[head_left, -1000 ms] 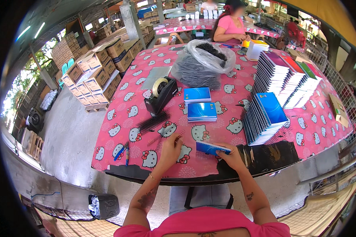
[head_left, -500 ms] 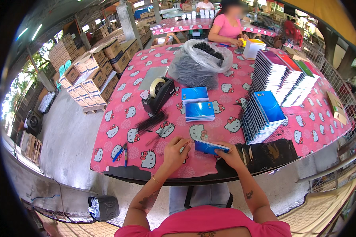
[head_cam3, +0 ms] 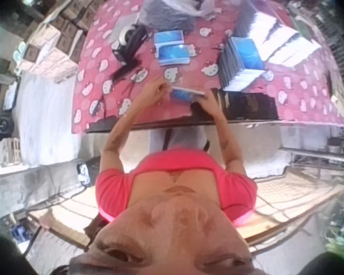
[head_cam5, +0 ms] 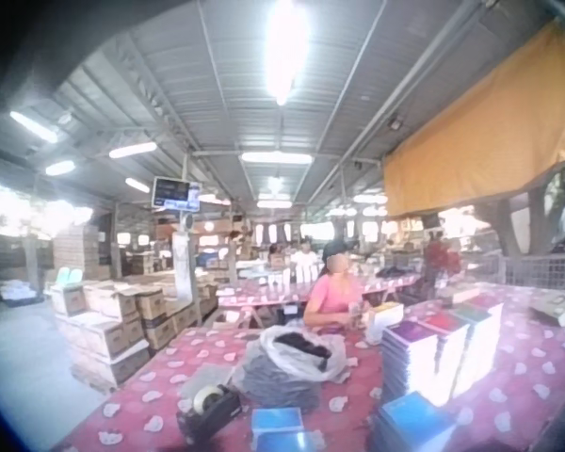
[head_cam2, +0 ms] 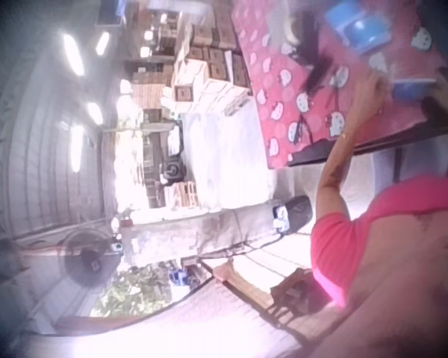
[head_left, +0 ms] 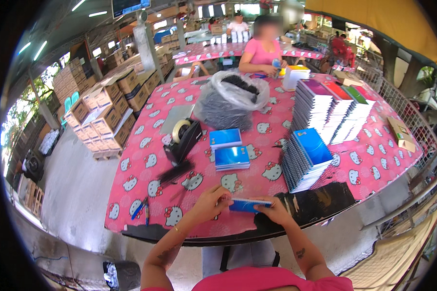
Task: The person inserts black spiral bindings into blue notebook covers one at a time, then stacks the completed notebooks on the table. The person repeats this process continuously throughout the clip.
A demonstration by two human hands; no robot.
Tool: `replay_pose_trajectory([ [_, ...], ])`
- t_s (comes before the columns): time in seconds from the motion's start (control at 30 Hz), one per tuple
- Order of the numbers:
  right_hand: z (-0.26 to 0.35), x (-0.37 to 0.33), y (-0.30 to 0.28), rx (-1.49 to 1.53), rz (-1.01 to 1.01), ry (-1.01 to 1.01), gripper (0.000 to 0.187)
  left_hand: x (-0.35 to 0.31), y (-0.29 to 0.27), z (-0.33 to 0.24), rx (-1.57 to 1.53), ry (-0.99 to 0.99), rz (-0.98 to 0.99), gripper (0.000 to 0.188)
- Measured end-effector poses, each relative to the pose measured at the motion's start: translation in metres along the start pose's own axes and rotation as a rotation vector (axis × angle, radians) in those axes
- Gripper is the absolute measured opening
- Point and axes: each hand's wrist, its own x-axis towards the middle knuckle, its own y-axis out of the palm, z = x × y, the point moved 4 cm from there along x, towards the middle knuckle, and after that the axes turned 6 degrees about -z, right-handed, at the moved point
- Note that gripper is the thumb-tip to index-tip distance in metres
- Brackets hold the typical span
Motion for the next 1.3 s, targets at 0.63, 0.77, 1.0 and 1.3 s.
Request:
replay_pose_trajectory([
  [0.63, 0.020, -0.007, 0.009, 0.090, -0.064, -0.046, 0.034, 0.017, -0.003, -0.038, 0.336, 0.259, -0.049, 0.022],
  [0.77, 0.025, -0.005, 0.005, 0.085, -0.026, -0.026, 0.034, 0.020, -0.011, -0.035, 0.226, 0.240, 0.021, 0.025],
  [1.0, 0.025, -0.004, 0.006, 0.082, 0.005, -0.012, 0.034, 0.023, -0.012, -0.027, 0.162, 0.226, 0.088, 0.024],
  [1.3, 0.033, -0.007, 0.018, 0.214, -0.142, 0.025, 0.034, -0.006, 0.021, -0.053, 0.944, 0.198, -0.231, 0.063],
])
